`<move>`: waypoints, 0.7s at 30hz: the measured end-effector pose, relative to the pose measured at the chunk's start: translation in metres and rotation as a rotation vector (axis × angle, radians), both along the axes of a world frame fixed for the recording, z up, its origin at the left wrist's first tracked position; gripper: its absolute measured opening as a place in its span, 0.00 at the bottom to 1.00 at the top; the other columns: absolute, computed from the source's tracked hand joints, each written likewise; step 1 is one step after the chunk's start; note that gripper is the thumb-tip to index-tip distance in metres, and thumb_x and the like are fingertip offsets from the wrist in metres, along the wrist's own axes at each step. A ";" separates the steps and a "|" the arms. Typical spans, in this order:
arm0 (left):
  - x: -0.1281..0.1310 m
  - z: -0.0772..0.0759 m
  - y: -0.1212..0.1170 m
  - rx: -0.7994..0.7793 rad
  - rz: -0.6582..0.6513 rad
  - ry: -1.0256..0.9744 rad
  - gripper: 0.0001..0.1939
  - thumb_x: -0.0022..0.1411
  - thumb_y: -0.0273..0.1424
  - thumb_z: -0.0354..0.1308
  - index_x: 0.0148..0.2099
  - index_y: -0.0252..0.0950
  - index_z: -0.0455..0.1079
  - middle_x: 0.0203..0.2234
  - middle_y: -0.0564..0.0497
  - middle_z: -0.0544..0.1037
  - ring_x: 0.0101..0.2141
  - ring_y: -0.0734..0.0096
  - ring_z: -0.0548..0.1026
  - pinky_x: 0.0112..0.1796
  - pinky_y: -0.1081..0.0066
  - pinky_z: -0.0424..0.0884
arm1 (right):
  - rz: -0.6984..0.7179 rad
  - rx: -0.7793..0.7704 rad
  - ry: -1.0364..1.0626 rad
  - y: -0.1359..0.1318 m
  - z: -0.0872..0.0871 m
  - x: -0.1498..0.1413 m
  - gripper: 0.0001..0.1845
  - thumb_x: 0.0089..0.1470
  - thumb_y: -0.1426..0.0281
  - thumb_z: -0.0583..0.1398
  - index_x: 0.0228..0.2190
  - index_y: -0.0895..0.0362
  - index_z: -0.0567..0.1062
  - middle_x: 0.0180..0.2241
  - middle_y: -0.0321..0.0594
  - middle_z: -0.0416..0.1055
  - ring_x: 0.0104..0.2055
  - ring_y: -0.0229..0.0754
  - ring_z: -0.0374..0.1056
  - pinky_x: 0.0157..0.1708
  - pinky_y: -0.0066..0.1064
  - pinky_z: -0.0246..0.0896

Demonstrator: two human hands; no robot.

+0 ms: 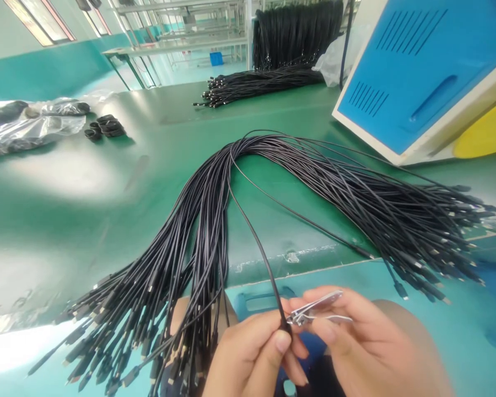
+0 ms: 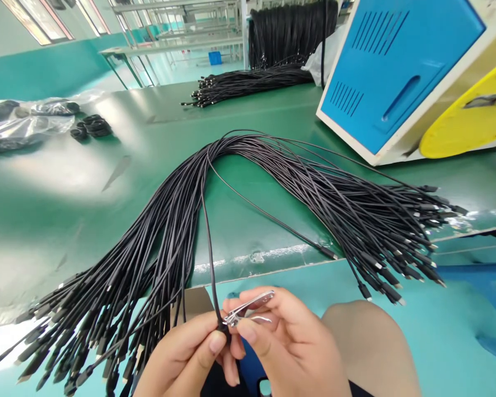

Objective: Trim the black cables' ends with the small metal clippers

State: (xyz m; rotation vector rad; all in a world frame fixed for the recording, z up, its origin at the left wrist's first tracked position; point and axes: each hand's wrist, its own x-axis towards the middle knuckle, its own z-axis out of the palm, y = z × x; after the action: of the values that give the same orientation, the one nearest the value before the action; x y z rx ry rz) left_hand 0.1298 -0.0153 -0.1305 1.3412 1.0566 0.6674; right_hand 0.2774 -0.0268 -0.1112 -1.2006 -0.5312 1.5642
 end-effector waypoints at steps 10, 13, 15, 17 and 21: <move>0.002 0.010 0.005 0.020 -0.025 0.069 0.18 0.69 0.37 0.47 0.30 0.36 0.70 0.21 0.51 0.77 0.25 0.72 0.76 0.32 0.77 0.68 | -0.041 0.035 -0.051 0.004 0.005 -0.005 0.13 0.48 0.56 0.68 0.29 0.53 0.80 0.17 0.35 0.73 0.16 0.38 0.68 0.20 0.28 0.68; 0.001 0.010 0.005 -0.009 -0.029 0.038 0.17 0.68 0.37 0.48 0.31 0.36 0.71 0.21 0.51 0.78 0.25 0.72 0.77 0.32 0.76 0.69 | -0.005 0.055 -0.096 0.003 -0.002 0.000 0.12 0.51 0.57 0.66 0.31 0.53 0.79 0.20 0.38 0.76 0.19 0.40 0.71 0.20 0.28 0.69; 0.001 0.009 0.005 -0.081 -0.017 -0.022 0.16 0.67 0.37 0.49 0.32 0.35 0.72 0.21 0.50 0.78 0.23 0.71 0.77 0.30 0.76 0.70 | -0.002 0.061 -0.124 0.002 -0.007 0.002 0.11 0.52 0.59 0.66 0.33 0.53 0.79 0.27 0.41 0.79 0.23 0.41 0.74 0.23 0.28 0.71; 0.002 0.008 0.004 -0.152 0.016 -0.075 0.16 0.66 0.39 0.52 0.32 0.35 0.73 0.19 0.50 0.78 0.22 0.71 0.77 0.28 0.76 0.70 | -0.034 0.064 -0.081 0.000 -0.010 0.003 0.11 0.50 0.59 0.67 0.34 0.52 0.78 0.31 0.43 0.80 0.27 0.44 0.75 0.25 0.29 0.72; 0.007 0.009 0.001 -0.258 0.173 -0.148 0.13 0.57 0.39 0.63 0.27 0.35 0.72 0.15 0.52 0.76 0.18 0.72 0.76 0.24 0.77 0.69 | -0.107 0.081 0.028 -0.005 -0.009 -0.003 0.12 0.48 0.58 0.69 0.33 0.51 0.79 0.32 0.45 0.81 0.34 0.48 0.77 0.29 0.30 0.73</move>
State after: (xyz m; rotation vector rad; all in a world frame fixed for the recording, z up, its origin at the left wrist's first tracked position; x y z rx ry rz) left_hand 0.1368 -0.0146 -0.1210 0.9712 1.1049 0.7201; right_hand 0.2747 -0.0316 -0.1198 -1.1264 -0.4992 1.4531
